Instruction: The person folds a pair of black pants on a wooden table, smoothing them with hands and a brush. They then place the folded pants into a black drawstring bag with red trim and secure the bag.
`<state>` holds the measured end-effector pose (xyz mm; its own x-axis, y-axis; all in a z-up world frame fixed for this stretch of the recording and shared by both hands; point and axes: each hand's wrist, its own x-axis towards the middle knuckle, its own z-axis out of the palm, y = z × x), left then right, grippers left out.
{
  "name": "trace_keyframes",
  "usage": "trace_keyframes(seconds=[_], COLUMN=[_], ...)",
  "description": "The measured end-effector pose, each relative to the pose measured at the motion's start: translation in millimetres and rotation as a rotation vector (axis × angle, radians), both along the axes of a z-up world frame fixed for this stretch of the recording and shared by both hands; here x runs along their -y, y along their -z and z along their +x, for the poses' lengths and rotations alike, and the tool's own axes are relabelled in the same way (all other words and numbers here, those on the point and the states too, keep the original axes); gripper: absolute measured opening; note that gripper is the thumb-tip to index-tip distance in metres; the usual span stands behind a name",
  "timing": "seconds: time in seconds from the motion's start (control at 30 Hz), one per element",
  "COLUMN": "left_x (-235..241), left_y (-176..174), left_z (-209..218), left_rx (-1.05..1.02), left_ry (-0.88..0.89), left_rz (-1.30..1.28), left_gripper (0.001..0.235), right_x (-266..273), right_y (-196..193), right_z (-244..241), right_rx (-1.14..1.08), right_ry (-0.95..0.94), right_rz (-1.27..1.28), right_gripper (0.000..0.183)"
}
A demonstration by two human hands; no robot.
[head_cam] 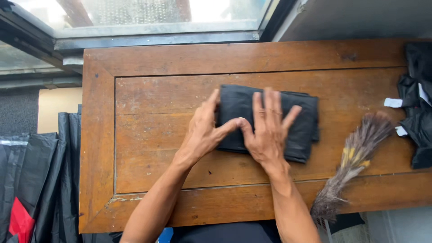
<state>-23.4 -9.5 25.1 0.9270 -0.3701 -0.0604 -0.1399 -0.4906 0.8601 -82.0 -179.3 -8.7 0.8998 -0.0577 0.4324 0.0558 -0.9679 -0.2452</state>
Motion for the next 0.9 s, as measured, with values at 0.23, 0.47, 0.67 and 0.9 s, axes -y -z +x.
trace_keyframes(seconds=[0.23, 0.47, 0.67, 0.9], left_x=[-9, 19, 65, 69], left_y=[15, -5, 11, 18], left_z=[-8, -34, -57, -55], left_rx=[0.179, 0.795, 0.856, 0.892], left_ry=[-0.229, 0.107, 0.355, 0.27], left_rz=[0.045, 0.254, 0.543, 0.62], left_gripper=[0.09, 0.067, 0.109, 0.105], right_x=[39, 91, 62, 36], right_y=[-49, -27, -29, -37], right_z=[-47, -146, -133, -107], right_rx=[0.182, -0.316, -0.294, -0.158], right_ry=[0.105, 0.703, 0.602, 0.289], right_rz=[0.033, -0.061, 0.22, 0.387], right_gripper=[0.041, 0.074, 0.06, 0.043])
